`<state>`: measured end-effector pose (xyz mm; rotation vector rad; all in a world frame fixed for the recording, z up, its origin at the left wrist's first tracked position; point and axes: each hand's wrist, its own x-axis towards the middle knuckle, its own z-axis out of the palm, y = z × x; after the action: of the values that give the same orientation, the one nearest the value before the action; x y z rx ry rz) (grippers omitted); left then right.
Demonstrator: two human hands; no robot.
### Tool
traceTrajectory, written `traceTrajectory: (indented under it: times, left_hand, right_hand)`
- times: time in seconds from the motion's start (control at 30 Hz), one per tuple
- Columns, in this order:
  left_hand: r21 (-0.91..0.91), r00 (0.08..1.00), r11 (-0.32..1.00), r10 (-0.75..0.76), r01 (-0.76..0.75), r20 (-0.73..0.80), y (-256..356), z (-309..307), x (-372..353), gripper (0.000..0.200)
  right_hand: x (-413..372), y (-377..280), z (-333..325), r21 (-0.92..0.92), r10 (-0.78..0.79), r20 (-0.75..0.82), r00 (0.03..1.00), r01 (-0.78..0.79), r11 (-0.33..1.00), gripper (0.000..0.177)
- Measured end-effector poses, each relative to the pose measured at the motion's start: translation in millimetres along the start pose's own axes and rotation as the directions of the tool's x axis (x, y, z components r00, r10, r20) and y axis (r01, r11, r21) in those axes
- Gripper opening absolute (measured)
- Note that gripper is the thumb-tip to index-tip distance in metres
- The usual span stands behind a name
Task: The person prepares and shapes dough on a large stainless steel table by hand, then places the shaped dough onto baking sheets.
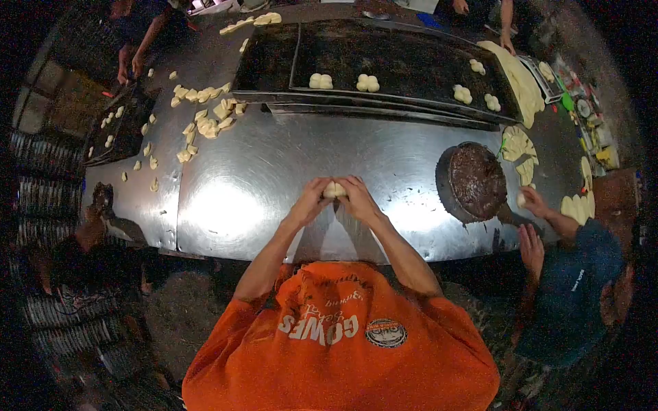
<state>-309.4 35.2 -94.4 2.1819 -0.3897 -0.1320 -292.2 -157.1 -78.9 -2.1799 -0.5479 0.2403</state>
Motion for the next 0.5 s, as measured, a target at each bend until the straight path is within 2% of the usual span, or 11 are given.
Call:
traceTrajectory:
  times: [0.03, 0.1, 0.17, 0.23, 0.3, 0.33, 0.37, 0.43, 0.47, 0.5]
  left_hand:
    - [0.033, 0.998, 0.999, -0.006, 0.004, 0.059, 1.3, -3.8, 7.5, 0.058]
    - [0.038, 0.998, 0.998, 0.056, -0.057, 0.015, 11.8, -16.2, 10.4, 0.054]
    - [-0.005, 0.997, 0.997, 0.078, -0.078, -0.028, 25.7, -28.4, 5.9, 0.051]
    - [0.044, 0.997, 0.996, 0.081, -0.082, 0.021, 5.2, -12.2, 2.1, 0.053]
    - [0.063, 0.998, 0.996, 0.059, -0.058, -0.005, -12.7, 6.7, -1.6, 0.056]
    - [0.093, 0.993, 0.995, 0.008, -0.019, 0.114, -11.8, 1.4, -1.8, 0.076]
    - [0.093, 0.991, 0.995, 0.033, -0.045, 0.127, -6.5, 4.4, -2.7, 0.076]
    - [0.199, 0.998, 0.979, -0.035, 0.044, -0.049, 16.0, 4.1, -13.1, 0.101]
    - [0.087, 0.998, 0.994, -0.058, 0.061, -0.039, 11.2, 8.3, -10.9, 0.119]
    - [0.087, 0.999, 0.995, -0.043, 0.045, -0.024, 7.2, 17.5, -2.3, 0.119]
  right_hand:
    - [6.5, -3.4, -1.4, 0.015, 0.014, 0.022, 1.000, -0.014, 1.000, 0.046]
    - [7.4, -17.3, -9.6, 0.028, -0.006, -0.057, 0.998, 0.007, 1.000, 0.040]
    - [7.0, -26.9, -17.4, 0.047, 0.012, -0.043, 0.999, -0.010, 0.999, 0.043]
    - [5.2, -7.3, 4.4, 0.027, 0.008, -0.059, 0.998, -0.006, 1.000, 0.046]
    - [-1.0, -1.4, 17.4, 0.007, -0.003, -0.032, 0.999, 0.004, 1.000, 0.051]
    - [0.0, -5.3, 9.2, -0.042, -0.016, 0.062, 0.998, 0.018, 0.999, 0.060]
    - [-7.3, -11.7, 4.5, -0.038, 0.095, 0.096, 0.991, -0.091, 0.995, 0.068]
    - [-23.7, -32.6, -9.8, -0.127, 0.160, -0.037, 0.986, -0.163, 0.978, 0.074]
    - [-26.4, -24.8, -8.9, -0.126, 0.170, -0.061, 0.983, -0.177, 0.976, 0.074]
    - [-30.1, -13.6, -7.0, -0.079, 0.188, -0.183, 0.965, -0.205, 0.976, 0.069]
